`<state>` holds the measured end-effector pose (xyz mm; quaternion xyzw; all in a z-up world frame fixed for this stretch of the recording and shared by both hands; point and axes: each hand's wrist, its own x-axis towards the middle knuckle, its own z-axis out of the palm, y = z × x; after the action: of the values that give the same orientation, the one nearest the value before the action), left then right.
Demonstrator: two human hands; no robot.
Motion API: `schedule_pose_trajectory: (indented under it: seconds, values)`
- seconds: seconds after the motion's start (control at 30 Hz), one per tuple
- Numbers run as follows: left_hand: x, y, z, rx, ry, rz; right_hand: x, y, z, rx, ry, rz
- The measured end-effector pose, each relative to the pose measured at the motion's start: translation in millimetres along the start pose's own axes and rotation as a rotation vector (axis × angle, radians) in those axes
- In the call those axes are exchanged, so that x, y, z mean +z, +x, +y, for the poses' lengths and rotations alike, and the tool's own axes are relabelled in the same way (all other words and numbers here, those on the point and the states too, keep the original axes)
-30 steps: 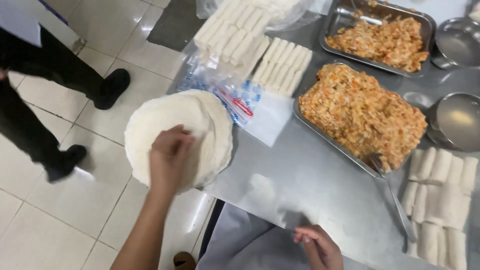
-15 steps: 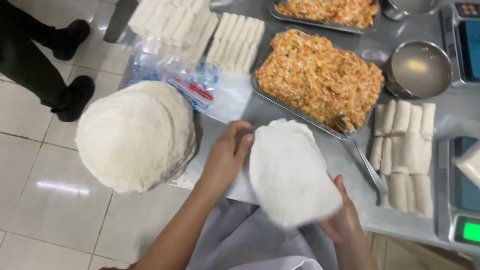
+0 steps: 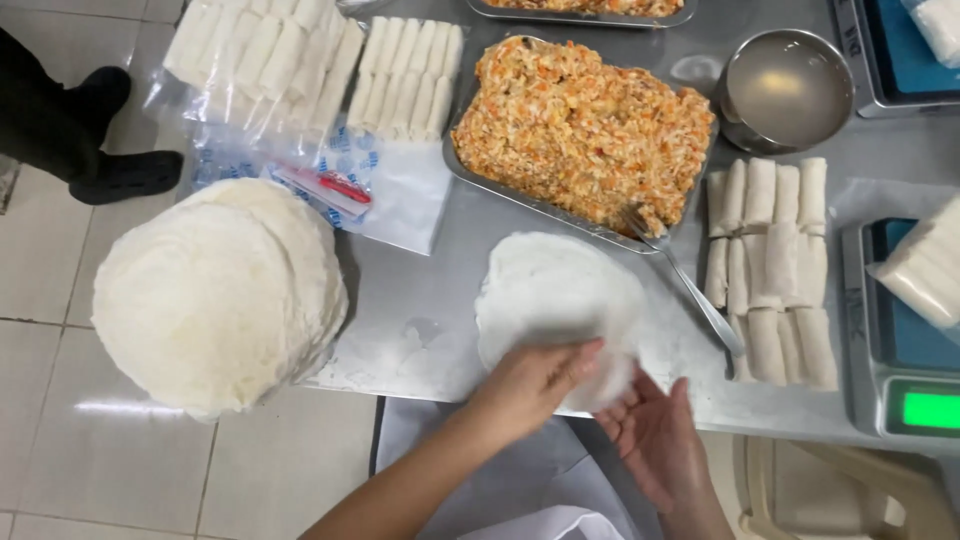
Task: The person is preparing lumpia by peeling wrappers, adding filling with a fork, and rolling them tightly.
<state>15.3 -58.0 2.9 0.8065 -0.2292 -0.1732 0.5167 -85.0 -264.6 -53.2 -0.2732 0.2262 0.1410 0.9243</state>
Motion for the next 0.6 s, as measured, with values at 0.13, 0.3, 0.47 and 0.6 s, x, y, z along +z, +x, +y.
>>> schedule_pose_trajectory:
  seconds: [0.13, 0.3, 0.47, 0.6]
  values:
    - [-2.2, 12.4, -17.9, 0.284, 0.368, 0.076, -16.4, -14.2, -16.1, -0.121, 0.009, 0.145]
    - [18.1, 3.8, 14.9, 0.260, 0.594, 0.059, 3.7, -22.4, -30.8, -0.087, -0.208, 0.394]
    - [70.5, 16.6, -2.8, -0.005, 0.240, -0.098, -6.8, -18.4, -21.3, -0.217, -0.337, 0.298]
    - [-12.6, 13.5, 45.1, -0.084, -0.239, 0.187, 6.1, -24.6, -12.2, -0.102, -0.393, 0.218]
